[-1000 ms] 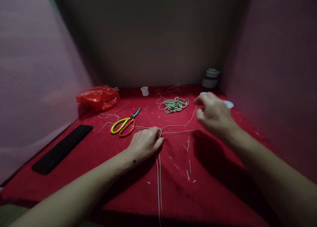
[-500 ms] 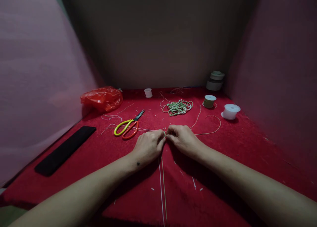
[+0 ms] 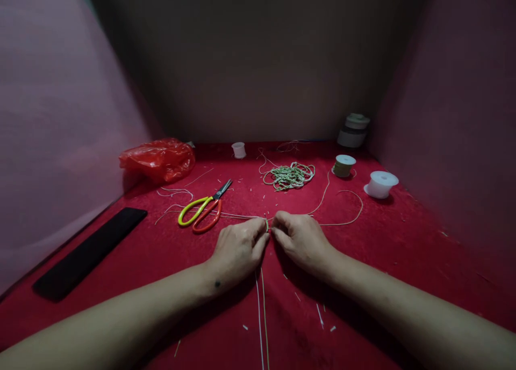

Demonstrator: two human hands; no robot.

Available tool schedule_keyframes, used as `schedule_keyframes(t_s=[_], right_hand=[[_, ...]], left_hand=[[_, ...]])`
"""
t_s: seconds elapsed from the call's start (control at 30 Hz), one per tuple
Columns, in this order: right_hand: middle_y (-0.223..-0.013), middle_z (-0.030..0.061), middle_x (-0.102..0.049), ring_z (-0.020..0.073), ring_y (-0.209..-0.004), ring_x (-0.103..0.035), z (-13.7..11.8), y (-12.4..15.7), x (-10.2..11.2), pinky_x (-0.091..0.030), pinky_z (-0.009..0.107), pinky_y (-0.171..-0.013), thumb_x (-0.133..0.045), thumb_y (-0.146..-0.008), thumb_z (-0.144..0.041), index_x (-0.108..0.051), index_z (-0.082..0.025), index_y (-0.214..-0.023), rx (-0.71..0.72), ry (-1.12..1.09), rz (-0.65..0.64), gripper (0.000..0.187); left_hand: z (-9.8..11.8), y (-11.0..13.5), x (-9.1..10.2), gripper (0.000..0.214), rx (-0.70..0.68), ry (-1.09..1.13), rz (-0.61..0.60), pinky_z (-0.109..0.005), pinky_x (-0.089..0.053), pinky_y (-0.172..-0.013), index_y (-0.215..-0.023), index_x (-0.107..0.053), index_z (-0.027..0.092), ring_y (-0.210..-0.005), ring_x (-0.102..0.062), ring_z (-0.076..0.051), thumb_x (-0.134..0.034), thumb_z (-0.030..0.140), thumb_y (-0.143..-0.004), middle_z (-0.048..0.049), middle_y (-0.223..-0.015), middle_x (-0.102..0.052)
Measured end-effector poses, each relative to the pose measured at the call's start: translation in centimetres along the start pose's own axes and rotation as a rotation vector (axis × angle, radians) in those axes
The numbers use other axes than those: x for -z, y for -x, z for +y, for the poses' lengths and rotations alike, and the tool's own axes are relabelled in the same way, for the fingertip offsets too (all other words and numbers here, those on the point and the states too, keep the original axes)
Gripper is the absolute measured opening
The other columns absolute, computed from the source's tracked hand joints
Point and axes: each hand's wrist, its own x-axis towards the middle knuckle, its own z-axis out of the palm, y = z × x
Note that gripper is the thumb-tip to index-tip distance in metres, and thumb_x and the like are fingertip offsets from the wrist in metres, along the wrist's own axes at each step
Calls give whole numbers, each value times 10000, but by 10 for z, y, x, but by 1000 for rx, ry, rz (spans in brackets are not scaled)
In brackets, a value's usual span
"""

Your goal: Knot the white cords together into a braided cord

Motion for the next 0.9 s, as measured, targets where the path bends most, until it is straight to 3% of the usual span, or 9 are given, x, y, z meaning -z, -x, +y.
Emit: schedule_keyframes(t_s=[0.4,0.63,0.9], right_hand=[[-642,26,-654,131,-584,-578,7,-2,3,-417,222,-571,-496,-758,-154,-646,-185,-688,63,-192,-9,168],[-620,0,-648,115,-528,-573,7,-2,3,-429,210,-532,-498,-755,-126,-654,-182,-821,40,-339,-9,179],[-605,-3,-644,122,-567,-590,7,-2,4,-452,207,-566,-485,-734,-92,-654,-192,-721,94,-334,-18,197]], left_hand=[[-2,7,3,152,-12,40,-73,-235,-328,-562,-717,-442,191,-574,-451,-106,-385,242,-849,13,-668,-524],[-4,7,3,157,-43,99,-68,-234,-319,-549,-704,-425,191,-562,-435,-98,-384,222,-852,19,-655,-509],[-4,7,2,172,-78,93,-52,-237,-299,-531,-686,-400,193,-534,-410,-92,-380,204,-856,28,-625,-475]])
